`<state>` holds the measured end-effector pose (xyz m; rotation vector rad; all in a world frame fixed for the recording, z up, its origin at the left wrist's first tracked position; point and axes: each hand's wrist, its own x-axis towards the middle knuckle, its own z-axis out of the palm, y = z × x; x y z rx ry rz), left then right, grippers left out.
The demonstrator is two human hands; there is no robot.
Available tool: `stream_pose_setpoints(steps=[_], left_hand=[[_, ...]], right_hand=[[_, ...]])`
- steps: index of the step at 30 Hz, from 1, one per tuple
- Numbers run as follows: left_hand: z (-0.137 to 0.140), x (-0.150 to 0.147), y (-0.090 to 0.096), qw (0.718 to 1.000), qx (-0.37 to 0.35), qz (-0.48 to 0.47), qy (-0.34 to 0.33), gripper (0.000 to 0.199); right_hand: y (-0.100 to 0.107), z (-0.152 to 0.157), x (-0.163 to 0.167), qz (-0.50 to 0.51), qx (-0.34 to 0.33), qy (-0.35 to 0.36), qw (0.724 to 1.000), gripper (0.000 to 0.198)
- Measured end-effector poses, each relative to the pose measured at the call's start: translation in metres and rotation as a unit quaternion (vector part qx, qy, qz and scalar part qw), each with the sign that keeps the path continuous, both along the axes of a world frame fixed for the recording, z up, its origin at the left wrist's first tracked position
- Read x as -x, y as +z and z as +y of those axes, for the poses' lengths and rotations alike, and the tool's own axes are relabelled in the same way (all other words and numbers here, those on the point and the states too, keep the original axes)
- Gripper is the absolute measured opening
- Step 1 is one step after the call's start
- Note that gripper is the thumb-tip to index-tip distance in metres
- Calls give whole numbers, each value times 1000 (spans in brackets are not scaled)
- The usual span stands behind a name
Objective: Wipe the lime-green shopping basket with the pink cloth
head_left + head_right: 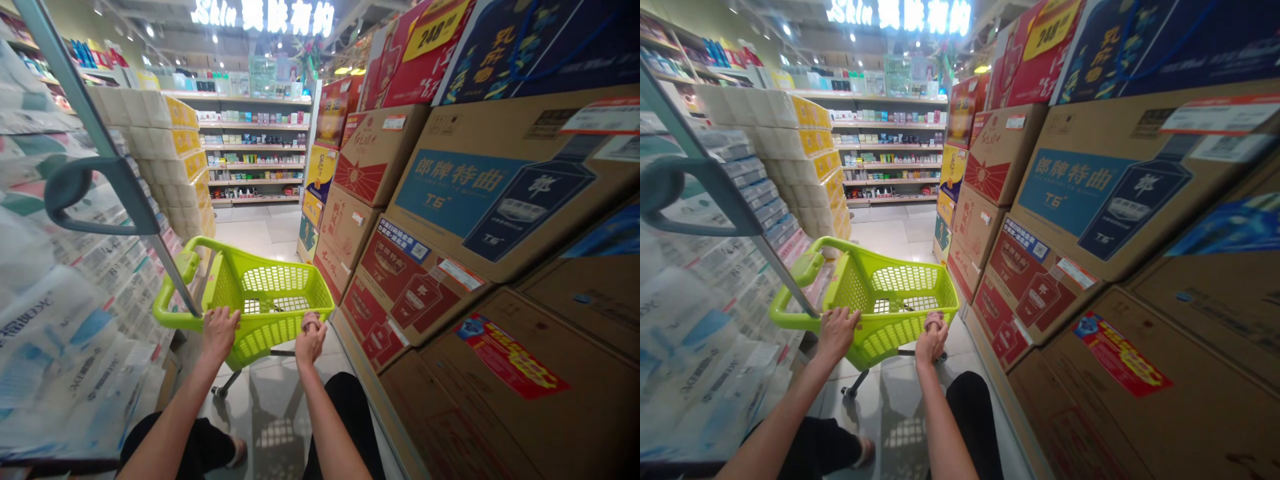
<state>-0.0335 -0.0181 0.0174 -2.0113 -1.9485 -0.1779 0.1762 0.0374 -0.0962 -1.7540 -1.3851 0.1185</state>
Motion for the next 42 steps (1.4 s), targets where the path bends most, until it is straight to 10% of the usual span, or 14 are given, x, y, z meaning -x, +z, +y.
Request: stream_pose_setpoints(steps=[3,8,17,23,30,42], left_hand=[[3,-6,-2,1000,-11,-13,-3,20],[5,-8,-2,999,-16,-27,-22,28],[8,-12,-2,990,-39,-132,-39,42],[3,-6,6,991,-27,-111,-67,41],[-13,12,16,986,-65,-136,-67,46],[-6,19,29,975,-22,-211,-70,55]], right_hand=[[-3,-5,17,24,11,-22,999,23],[-3,-24,50,3,-8,138,990,33],[19,-21,50,19,11,86,996,24],[22,-43,83,18,-47,215,975,33],[12,-15,41,67,14,75,995,31],[54,-68,149,50,-48,221,973,38]])
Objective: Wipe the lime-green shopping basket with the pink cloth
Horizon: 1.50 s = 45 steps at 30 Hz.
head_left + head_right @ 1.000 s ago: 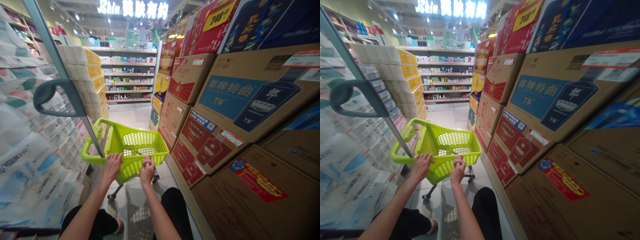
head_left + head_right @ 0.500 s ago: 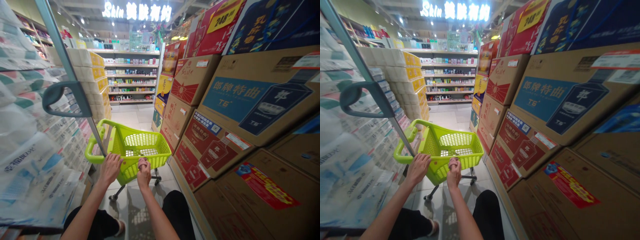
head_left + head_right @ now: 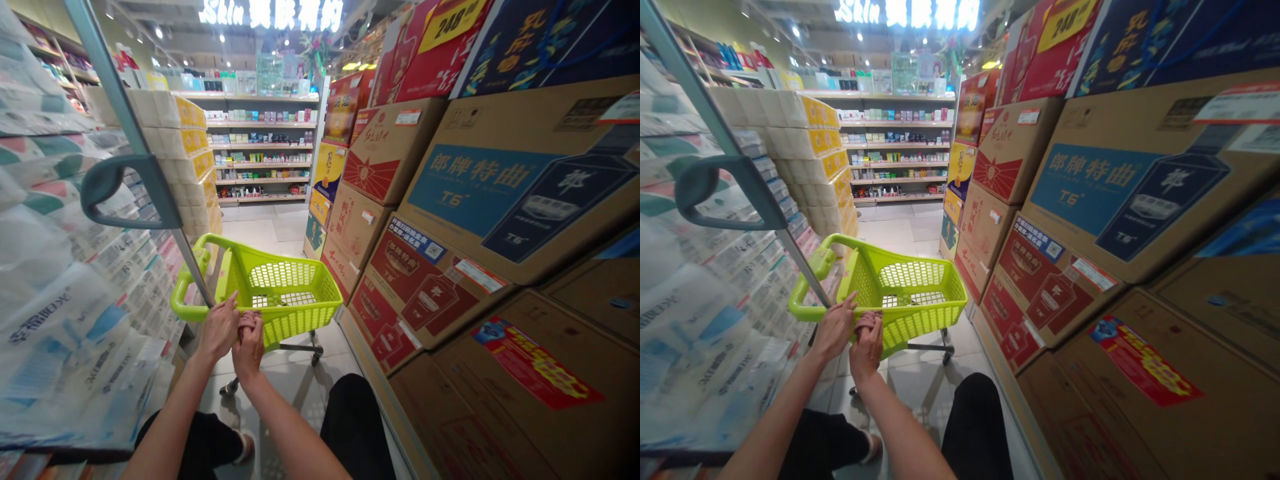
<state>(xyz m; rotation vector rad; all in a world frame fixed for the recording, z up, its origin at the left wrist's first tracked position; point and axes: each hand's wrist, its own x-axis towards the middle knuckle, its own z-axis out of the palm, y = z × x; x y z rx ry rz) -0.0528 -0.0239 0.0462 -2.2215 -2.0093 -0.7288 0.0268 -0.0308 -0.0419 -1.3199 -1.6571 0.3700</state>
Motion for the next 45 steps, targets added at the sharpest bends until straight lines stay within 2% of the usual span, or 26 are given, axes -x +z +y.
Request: stream_pose_setpoints(steps=[5,10,15,18,23,27,31,36,38,40,45], left_hand=[[1,10,-1,998,17,-51,13,56],[-5,14,-3,997,-3,-73,34,54],[-6,14,-14,994,-46,-77,54,53],[-4,8,-19,994,-29,-85,61,54],[8,-36,-28,996,54,-75,-2,55],[25,-88,-50,993,100,-41,-50,57],[39,-126,-75,992,109,1,-58,60],[51,-140,-88,995,86,20,-40,61],[55,-141,-90,996,77,15,-40,61],[58,-143,-90,997,69,0,-40,62],[59,-142,-81,994,69,-58,-54,63]], right_hand=[[10,-3,-5,-71,-55,112,990,43],[16,1,-12,-32,-69,42,996,28],[26,17,-24,-118,-21,49,992,26],[23,30,-49,-157,14,20,987,26],[1,51,-113,-185,63,-57,979,36],[-15,65,-164,-183,82,-98,975,31],[-21,85,-210,-178,106,-151,967,28],[-23,113,-258,-179,160,-217,946,29],[-23,119,-262,-185,157,-219,945,29],[-24,119,-252,-192,134,-215,948,29],[-29,96,-185,-166,59,-158,971,30]])
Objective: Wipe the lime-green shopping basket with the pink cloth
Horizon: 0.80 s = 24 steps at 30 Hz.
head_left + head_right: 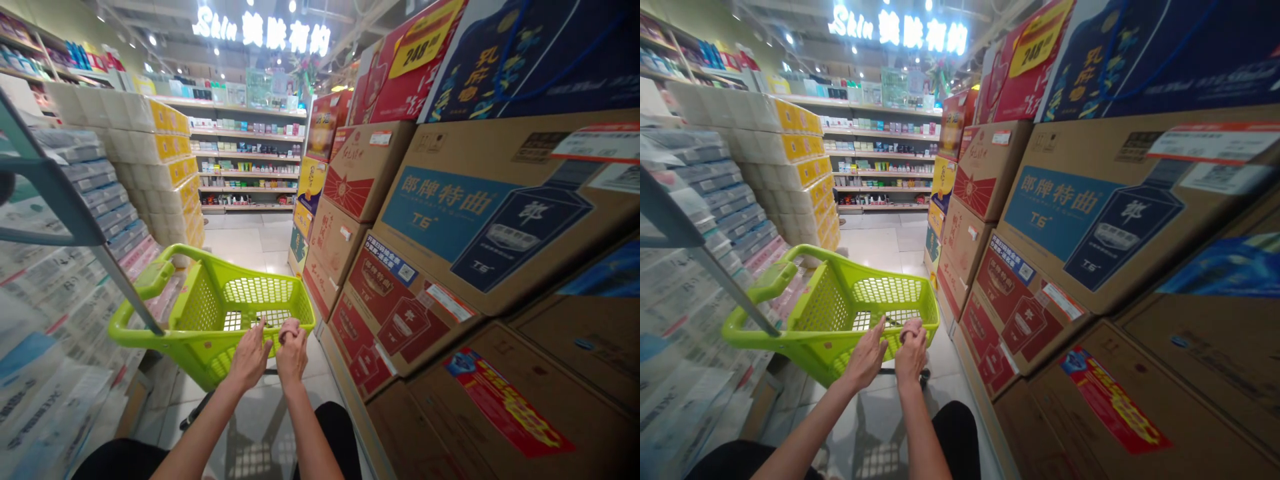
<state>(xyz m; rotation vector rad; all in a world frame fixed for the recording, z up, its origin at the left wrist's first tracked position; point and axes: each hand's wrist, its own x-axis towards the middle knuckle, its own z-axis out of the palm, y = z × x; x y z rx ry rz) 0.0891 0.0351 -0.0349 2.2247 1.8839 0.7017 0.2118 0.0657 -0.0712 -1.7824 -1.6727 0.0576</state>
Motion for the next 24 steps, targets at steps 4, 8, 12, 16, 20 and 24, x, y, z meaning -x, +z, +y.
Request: stream_pose_setpoints(steps=[4,8,12,16,20,24], left_hand=[[-11,27,19,999,-9,25,-26,53],[-31,83,44,984,-106,98,101,41],[-51,141,59,963,-184,93,175,45],[-62,180,60,941,-237,61,232,50],[-58,206,57,926,-217,84,297,48],[-52,222,54,945,-129,119,275,45]], right_hand=[[0,-17,52,18,-40,64,997,29],[9,-24,85,5,-23,90,996,46],[29,-35,134,-8,-30,174,984,51],[58,-45,197,-6,-69,293,954,40],[75,-42,231,-26,-25,325,945,23],[73,-28,221,-66,28,325,943,23]])
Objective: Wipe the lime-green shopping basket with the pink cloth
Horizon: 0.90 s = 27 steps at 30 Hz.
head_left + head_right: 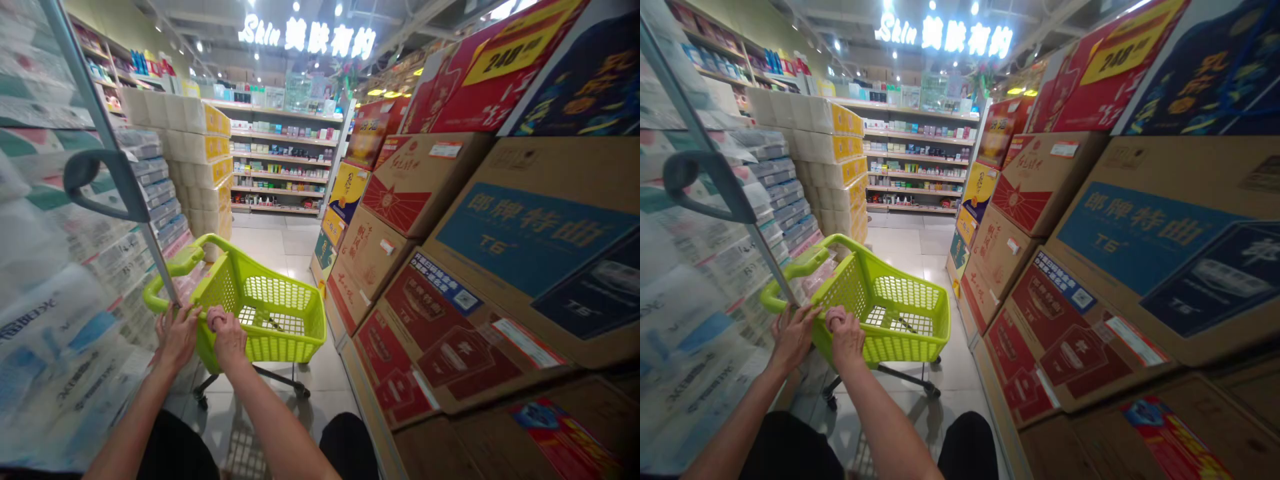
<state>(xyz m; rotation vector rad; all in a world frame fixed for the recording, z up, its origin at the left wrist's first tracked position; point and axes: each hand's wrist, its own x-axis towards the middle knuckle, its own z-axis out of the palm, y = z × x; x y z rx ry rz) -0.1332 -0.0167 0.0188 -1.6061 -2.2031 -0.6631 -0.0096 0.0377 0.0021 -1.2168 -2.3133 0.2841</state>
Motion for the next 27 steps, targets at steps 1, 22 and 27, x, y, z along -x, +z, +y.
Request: stream_pose_setpoints(steps=[1,22,27], left_hand=[[0,1,-1,1000,13,5,-1,45],[-18,-80,9,999,34,-6,-29,44],[-9,-108,4,999,45,-15,-13,47]], right_hand=[[-2,3,-6,-7,-1,1,1000,24],[-78,30,-184,46,-17,-235,971,40],[-77,25,-189,64,3,-318,946,42]])
